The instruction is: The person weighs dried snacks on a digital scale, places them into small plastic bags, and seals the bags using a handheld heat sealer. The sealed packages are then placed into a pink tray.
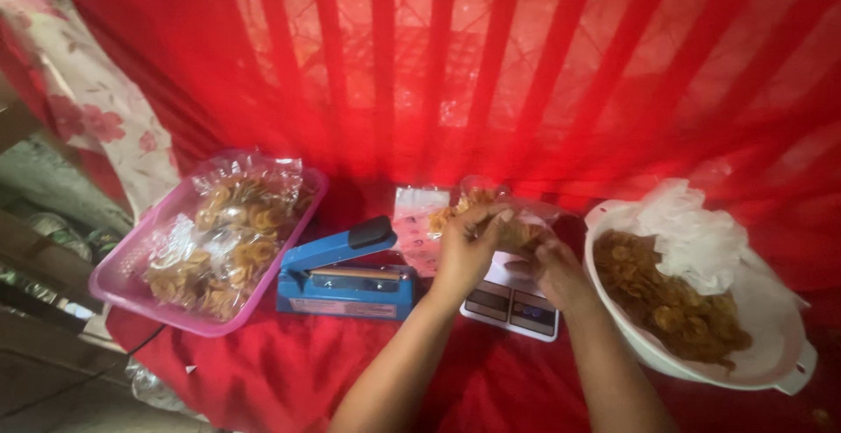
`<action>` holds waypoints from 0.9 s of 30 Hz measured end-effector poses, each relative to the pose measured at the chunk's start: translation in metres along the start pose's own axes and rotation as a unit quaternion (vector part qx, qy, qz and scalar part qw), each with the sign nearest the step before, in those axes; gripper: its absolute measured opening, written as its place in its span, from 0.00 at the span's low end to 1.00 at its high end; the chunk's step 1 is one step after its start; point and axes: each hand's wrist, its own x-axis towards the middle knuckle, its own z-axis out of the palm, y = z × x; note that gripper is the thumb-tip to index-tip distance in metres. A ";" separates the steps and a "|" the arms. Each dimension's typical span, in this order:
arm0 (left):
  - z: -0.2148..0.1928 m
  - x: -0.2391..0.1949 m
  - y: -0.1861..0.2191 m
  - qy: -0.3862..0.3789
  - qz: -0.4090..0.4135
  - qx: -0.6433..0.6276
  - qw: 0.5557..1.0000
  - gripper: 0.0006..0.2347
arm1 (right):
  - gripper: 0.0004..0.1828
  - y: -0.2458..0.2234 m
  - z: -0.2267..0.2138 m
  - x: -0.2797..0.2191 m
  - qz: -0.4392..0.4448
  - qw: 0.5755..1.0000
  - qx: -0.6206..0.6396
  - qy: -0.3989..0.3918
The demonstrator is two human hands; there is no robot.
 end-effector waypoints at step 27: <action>-0.300 0.030 0.052 0.248 0.278 0.485 0.791 0.23 | 0.17 0.014 0.000 0.006 0.050 0.955 -0.235 0.175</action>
